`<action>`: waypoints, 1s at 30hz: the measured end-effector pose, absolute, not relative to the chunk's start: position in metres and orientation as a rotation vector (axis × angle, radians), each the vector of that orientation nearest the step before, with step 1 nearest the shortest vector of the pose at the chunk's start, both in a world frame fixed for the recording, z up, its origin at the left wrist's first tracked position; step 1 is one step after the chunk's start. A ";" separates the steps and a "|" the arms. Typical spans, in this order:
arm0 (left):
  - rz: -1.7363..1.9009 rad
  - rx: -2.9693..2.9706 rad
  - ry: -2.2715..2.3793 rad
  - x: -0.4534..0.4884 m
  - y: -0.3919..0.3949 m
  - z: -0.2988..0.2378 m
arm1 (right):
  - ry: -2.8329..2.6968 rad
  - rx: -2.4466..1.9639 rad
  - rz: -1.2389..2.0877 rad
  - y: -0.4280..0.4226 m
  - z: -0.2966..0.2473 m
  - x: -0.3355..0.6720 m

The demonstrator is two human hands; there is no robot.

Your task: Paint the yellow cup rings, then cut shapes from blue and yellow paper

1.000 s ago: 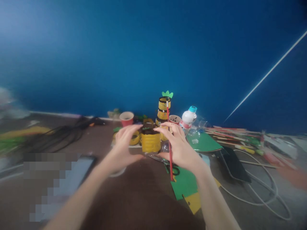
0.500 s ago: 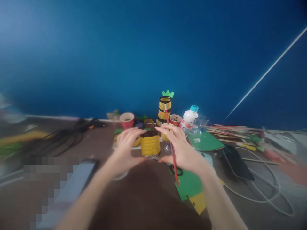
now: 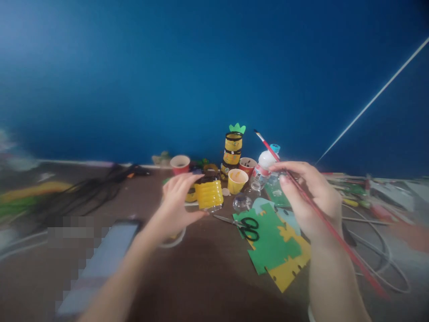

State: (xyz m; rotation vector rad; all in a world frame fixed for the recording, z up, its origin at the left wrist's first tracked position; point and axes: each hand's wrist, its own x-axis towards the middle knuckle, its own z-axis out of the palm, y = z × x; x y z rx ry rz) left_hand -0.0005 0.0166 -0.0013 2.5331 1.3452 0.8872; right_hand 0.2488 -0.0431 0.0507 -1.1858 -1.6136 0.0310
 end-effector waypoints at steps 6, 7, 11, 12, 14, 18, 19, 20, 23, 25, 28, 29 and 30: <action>0.936 2.555 1.359 -0.010 0.015 0.005 | -1.422 -1.021 -0.035 -0.047 0.055 0.242; 0.934 2.558 1.365 -0.012 0.015 0.005 | -1.384 -0.985 -0.016 -0.047 0.055 0.242; 0.936 2.545 1.416 -0.015 0.017 0.005 | -1.250 -0.878 0.125 -0.045 0.053 0.244; 0.932 2.544 1.426 -0.016 0.018 0.005 | -1.240 -0.855 0.157 -0.044 0.053 0.245; 0.918 2.546 1.440 -0.016 0.019 0.005 | -1.235 -0.808 0.232 -0.045 0.054 0.249; 0.917 2.563 1.447 -0.016 0.021 0.003 | -1.270 -0.744 0.378 -0.048 0.060 0.255; 0.916 2.569 1.447 -0.016 0.021 0.002 | -1.278 -0.733 0.390 -0.049 0.061 0.256; 0.914 2.574 1.448 -0.016 0.021 0.002 | -1.282 -0.715 0.397 -0.050 0.062 0.256; 0.891 2.584 1.464 -0.016 0.018 0.005 | -1.262 -0.662 0.457 -0.051 0.062 0.255; 0.866 2.599 1.474 -0.016 0.015 0.008 | -1.255 -0.662 0.548 -0.051 0.061 0.253; 0.875 2.637 1.462 -0.016 0.009 0.014 | -1.309 -0.690 0.703 -0.049 0.057 0.249; 0.893 2.643 1.458 -0.017 0.007 0.016 | -1.338 -0.693 0.742 -0.048 0.055 0.247; 0.912 2.644 1.453 -0.017 0.005 0.017 | -1.365 -0.694 0.770 -0.047 0.053 0.246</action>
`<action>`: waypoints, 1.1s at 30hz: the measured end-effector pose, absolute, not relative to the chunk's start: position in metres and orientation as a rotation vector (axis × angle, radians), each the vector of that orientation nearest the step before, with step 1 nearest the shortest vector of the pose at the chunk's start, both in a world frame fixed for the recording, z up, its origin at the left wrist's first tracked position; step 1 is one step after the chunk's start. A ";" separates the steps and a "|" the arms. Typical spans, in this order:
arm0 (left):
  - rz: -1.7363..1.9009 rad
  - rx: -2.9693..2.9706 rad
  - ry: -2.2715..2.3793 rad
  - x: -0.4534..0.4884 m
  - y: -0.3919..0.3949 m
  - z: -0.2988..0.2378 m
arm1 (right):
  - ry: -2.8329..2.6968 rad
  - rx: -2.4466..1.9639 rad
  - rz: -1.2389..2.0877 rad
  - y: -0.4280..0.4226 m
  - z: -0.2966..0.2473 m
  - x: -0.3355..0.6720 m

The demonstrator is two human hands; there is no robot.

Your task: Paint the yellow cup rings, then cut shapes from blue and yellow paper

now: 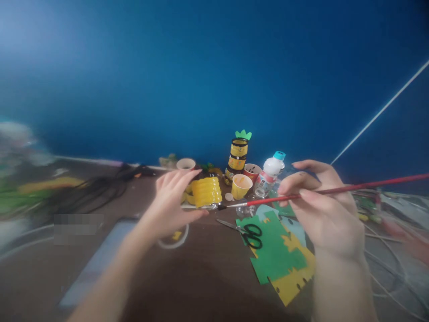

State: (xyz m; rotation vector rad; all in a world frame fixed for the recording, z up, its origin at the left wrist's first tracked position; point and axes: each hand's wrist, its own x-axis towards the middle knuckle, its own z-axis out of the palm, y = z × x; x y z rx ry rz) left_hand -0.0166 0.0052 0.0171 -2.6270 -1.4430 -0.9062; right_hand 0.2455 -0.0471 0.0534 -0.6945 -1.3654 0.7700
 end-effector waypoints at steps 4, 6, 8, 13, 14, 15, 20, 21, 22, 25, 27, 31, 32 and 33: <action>-0.961 -2.638 -1.450 -0.015 0.000 0.020 | -1.411 -0.703 0.806 -0.043 0.048 0.239; -0.983 -2.658 -1.465 -0.013 -0.001 0.021 | -1.384 -0.711 0.796 -0.041 0.047 0.237; -0.999 -2.670 -1.485 -0.011 -0.003 0.022 | -1.348 -0.715 0.781 -0.040 0.046 0.236; -1.028 -2.700 -1.536 -0.004 -0.008 0.024 | -1.346 -0.658 0.798 -0.042 0.047 0.239; -1.036 -2.706 -1.541 -0.003 -0.009 0.025 | -1.350 -0.649 0.807 -0.043 0.048 0.240; -1.045 -2.710 -1.545 -0.002 -0.010 0.025 | -1.352 -0.647 0.815 -0.043 0.048 0.241; -1.088 -2.724 -1.573 0.000 -0.013 0.025 | -1.345 -0.651 0.813 -0.045 0.047 0.243; -1.093 -2.723 -1.575 -0.001 -0.013 0.025 | -1.342 -0.648 0.814 -0.045 0.047 0.243; -1.096 -2.724 -1.576 -0.001 -0.013 0.024 | -1.339 -0.645 0.815 -0.044 0.047 0.243; -1.102 -2.719 -1.564 -0.002 -0.013 0.023 | -1.326 -0.649 0.800 -0.043 0.047 0.246; -1.112 -2.711 -1.547 -0.002 -0.012 0.023 | -1.313 -0.655 0.776 -0.043 0.048 0.247; -1.092 -2.715 -1.538 -0.002 -0.012 0.024 | -1.276 -0.600 0.796 -0.044 0.050 0.247; -1.083 -2.720 -1.537 -0.002 -0.012 0.024 | -1.276 -0.581 0.814 -0.044 0.050 0.246; -1.078 -2.722 -1.536 -0.002 -0.012 0.025 | -1.281 -0.568 0.829 -0.043 0.049 0.245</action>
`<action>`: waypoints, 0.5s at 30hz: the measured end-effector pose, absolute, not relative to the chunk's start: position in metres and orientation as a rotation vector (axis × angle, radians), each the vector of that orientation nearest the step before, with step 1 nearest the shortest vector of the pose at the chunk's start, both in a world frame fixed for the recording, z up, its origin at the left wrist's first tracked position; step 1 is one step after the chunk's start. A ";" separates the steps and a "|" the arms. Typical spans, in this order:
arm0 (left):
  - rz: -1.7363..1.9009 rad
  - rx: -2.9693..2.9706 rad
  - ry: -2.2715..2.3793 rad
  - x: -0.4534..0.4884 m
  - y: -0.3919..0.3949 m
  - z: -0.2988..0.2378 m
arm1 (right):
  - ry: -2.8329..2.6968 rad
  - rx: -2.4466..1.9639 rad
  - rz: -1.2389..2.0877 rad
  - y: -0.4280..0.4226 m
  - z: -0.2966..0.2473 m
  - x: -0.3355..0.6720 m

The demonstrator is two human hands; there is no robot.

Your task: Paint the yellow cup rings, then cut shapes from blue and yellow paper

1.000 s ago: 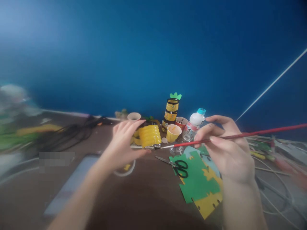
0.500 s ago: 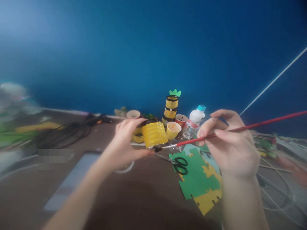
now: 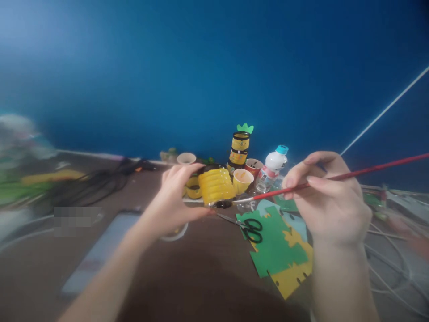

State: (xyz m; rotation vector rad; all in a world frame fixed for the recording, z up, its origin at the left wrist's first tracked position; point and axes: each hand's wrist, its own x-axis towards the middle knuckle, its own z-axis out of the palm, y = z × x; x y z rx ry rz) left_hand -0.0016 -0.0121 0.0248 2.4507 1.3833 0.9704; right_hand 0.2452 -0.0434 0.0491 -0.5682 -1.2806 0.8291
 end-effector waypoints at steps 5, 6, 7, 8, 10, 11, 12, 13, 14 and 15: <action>0.984 2.469 1.388 -0.002 -0.013 0.025 | -1.302 -0.596 0.813 -0.041 0.046 0.247; 0.985 2.476 1.391 -0.002 -0.013 0.025 | -1.294 -0.607 0.793 -0.041 0.046 0.248; 0.988 2.481 1.392 -0.002 -0.013 0.024 | -1.284 -0.615 0.776 -0.041 0.046 0.249; 0.987 2.483 1.395 -0.003 -0.012 0.024 | -1.275 -0.618 0.764 -0.042 0.047 0.249; 0.991 2.490 1.394 -0.002 -0.012 0.024 | -1.274 -0.605 0.761 -0.043 0.048 0.250; 0.994 2.495 1.391 -0.002 -0.011 0.023 | -1.284 -0.594 0.769 -0.043 0.049 0.249; 0.993 2.501 1.387 -0.002 -0.011 0.023 | -1.299 -0.582 0.777 -0.043 0.049 0.248; 0.993 2.507 1.385 -0.002 -0.011 0.024 | -1.316 -0.569 0.785 -0.043 0.049 0.247; 0.992 2.512 1.383 -0.002 -0.011 0.024 | -1.330 -0.562 0.791 -0.043 0.049 0.247; 0.995 2.516 1.382 -0.001 -0.011 0.024 | -1.338 -0.561 0.795 -0.042 0.049 0.246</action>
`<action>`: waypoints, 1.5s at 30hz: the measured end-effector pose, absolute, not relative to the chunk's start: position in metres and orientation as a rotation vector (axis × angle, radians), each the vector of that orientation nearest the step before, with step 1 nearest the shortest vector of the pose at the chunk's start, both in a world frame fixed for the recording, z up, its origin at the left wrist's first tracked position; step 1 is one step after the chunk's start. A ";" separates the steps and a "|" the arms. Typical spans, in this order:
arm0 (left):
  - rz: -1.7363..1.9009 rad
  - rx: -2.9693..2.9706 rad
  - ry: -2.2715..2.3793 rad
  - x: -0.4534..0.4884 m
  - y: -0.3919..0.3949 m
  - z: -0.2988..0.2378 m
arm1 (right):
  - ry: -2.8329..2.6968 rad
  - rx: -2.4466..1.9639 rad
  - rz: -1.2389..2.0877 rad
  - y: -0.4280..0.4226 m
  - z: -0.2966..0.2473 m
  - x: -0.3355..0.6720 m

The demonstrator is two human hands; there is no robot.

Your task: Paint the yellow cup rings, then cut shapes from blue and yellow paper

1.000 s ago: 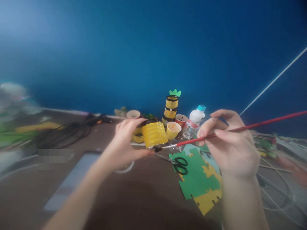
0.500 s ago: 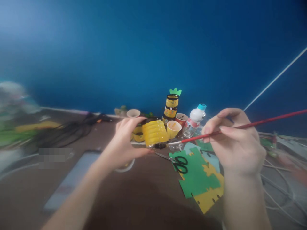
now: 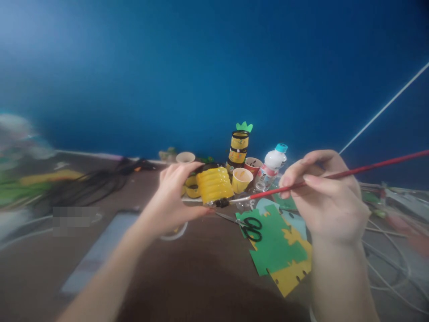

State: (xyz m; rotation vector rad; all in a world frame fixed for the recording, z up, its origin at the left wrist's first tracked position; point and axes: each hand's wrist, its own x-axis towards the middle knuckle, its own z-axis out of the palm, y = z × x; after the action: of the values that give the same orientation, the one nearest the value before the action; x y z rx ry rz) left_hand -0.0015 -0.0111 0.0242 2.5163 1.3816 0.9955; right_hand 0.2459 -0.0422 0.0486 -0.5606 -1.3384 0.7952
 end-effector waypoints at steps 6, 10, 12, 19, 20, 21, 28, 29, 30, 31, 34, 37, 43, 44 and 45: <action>1.057 2.525 1.373 -0.002 -0.012 0.026 | -1.308 -0.607 0.758 -0.040 0.046 0.251; 1.074 2.500 1.373 -0.002 -0.011 0.025 | -1.263 -0.589 0.718 -0.041 0.049 0.255; 1.077 2.491 1.361 -0.002 -0.011 0.024 | -1.264 -0.561 0.749 -0.042 0.050 0.254; 1.098 2.416 1.378 -0.004 -0.012 0.022 | -1.254 -0.599 0.703 -0.039 0.049 0.257; 1.096 2.412 1.377 -0.004 -0.011 0.022 | -1.246 -0.595 0.684 -0.039 0.049 0.259; 1.097 2.412 1.377 -0.004 -0.011 0.022 | -1.240 -0.590 0.672 -0.039 0.049 0.260; 1.111 2.563 1.382 -0.002 -0.009 0.023 | -1.274 -0.601 0.524 -0.051 0.057 0.251; 1.105 2.597 1.394 -0.002 -0.010 0.023 | -1.275 -0.609 0.494 -0.053 0.059 0.249; 1.100 2.629 1.409 -0.002 -0.011 0.024 | -1.272 -0.622 0.469 -0.056 0.060 0.246; 1.098 2.654 1.422 -0.002 -0.011 0.024 | -1.272 -0.637 0.448 -0.058 0.061 0.244; 1.105 2.710 1.444 -0.001 -0.014 0.024 | -1.330 -0.651 0.361 -0.063 0.062 0.240; 1.125 2.746 1.460 -0.001 -0.016 0.023 | -1.393 -0.657 0.283 -0.067 0.059 0.237; 1.140 2.809 1.449 0.003 -0.020 0.026 | -1.432 -0.739 0.272 -0.074 0.057 0.231; 1.137 2.818 1.448 0.003 -0.020 0.026 | -1.428 -0.744 0.261 -0.075 0.057 0.231; 1.133 2.824 1.449 0.004 -0.020 0.026 | -1.425 -0.740 0.235 -0.075 0.057 0.230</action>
State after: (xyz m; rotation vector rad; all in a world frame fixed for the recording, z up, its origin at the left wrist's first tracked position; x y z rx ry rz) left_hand 0.0043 -0.0200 0.0263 2.8244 1.4488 1.1330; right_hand 0.2303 -0.0754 0.0572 -0.7396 -1.4254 0.2354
